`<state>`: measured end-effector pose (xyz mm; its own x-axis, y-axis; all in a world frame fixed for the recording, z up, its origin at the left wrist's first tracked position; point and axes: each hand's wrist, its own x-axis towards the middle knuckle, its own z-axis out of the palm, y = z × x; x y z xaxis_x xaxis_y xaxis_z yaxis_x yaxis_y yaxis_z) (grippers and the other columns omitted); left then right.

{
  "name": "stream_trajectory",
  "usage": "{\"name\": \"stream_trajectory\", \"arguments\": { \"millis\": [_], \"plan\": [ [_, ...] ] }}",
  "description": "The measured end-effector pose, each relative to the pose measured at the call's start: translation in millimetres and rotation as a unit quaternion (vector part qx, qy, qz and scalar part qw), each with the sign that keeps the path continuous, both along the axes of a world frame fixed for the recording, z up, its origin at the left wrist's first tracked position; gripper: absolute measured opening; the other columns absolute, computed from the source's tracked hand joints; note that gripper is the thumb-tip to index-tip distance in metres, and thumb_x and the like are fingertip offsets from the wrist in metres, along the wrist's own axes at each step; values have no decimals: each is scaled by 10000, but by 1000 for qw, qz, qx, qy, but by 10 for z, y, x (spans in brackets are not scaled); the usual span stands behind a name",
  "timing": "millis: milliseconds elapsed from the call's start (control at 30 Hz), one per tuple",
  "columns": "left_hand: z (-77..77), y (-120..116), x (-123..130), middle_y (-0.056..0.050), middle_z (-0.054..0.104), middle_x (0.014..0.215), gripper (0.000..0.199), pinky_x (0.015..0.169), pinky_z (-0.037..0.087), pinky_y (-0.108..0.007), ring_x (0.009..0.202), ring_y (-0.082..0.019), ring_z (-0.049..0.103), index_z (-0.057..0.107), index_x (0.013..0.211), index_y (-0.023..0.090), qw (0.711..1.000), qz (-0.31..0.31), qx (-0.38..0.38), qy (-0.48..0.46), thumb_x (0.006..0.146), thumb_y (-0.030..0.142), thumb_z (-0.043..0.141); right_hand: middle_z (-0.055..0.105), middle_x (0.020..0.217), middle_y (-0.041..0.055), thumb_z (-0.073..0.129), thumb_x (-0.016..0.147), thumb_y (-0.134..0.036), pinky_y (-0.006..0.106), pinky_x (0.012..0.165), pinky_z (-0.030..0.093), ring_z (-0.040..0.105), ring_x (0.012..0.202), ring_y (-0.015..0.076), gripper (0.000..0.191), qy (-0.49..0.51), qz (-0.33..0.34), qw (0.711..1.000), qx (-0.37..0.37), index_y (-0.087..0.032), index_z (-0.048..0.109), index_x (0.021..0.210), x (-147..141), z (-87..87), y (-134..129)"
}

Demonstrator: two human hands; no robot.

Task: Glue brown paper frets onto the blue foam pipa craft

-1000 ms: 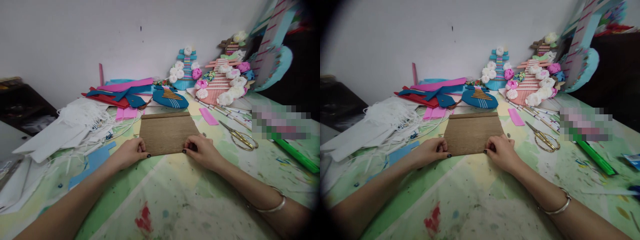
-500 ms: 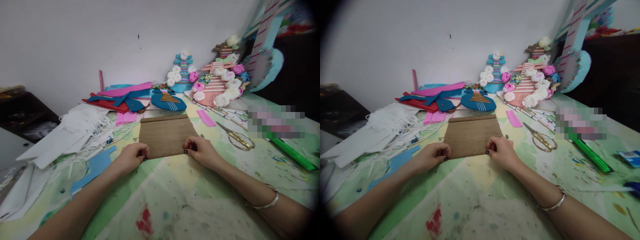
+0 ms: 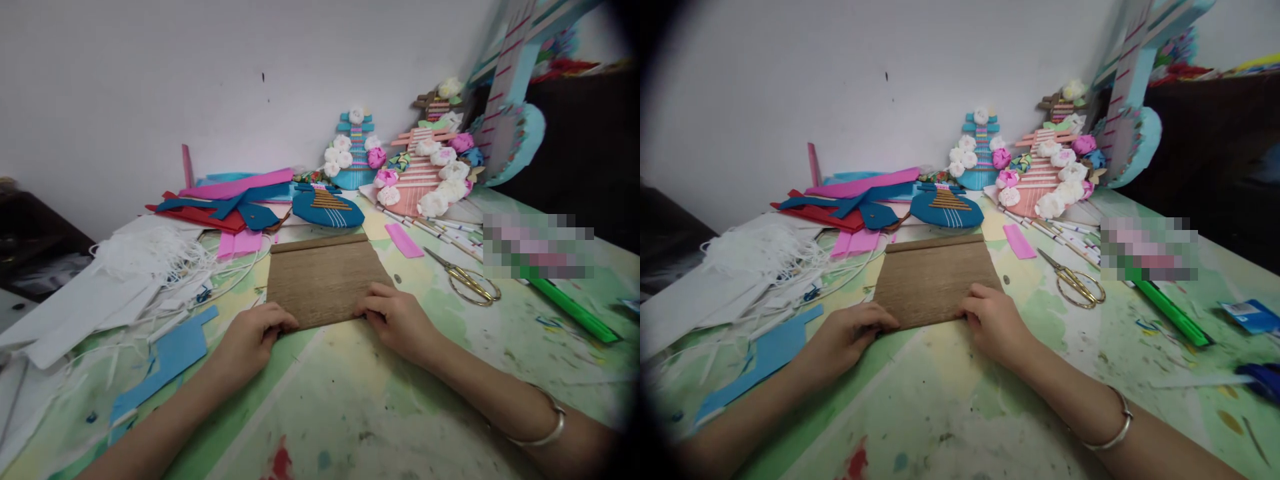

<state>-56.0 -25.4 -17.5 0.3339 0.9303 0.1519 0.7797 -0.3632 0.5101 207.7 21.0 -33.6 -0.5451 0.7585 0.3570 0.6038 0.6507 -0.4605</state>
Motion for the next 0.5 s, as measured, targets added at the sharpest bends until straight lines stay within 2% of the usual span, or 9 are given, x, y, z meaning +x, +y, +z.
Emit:
{"name": "stream_trajectory", "arguments": {
  "millis": [100,267,367,500],
  "plan": [
    [-25,-81,38,-42,682,902,356,700,506,-291,804,-170,632,703,877,200,993,-18,64,99,791,24,406,591,773,52,480,811,-55,280,607,355,523,742,172,211,-74,10,994,73,-160,651,745,-10,6,-58],
    [1,-250,190,-96,658,923,306,608,534,-323,792,-222,625,657,966,130,942,-39,112,315,770,3,459,592,780,41,531,824,-110,310,579,308,502,738,189,117,-185,14,972,147,-171,624,786,3,27,-145],
    [39,-276,231,-82,650,895,282,505,513,-286,751,-222,623,644,954,137,920,-37,118,373,757,1,495,588,798,41,554,808,-95,318,573,297,488,730,193,85,-223,32,958,174,-166,600,799,14,38,-143],
    [46,-265,246,-65,625,818,269,431,477,-264,724,-224,615,622,977,128,903,-57,144,401,764,15,503,579,834,52,553,831,-104,318,605,313,471,747,195,56,-251,58,948,185,-155,576,830,5,45,-88]
  ]
}}
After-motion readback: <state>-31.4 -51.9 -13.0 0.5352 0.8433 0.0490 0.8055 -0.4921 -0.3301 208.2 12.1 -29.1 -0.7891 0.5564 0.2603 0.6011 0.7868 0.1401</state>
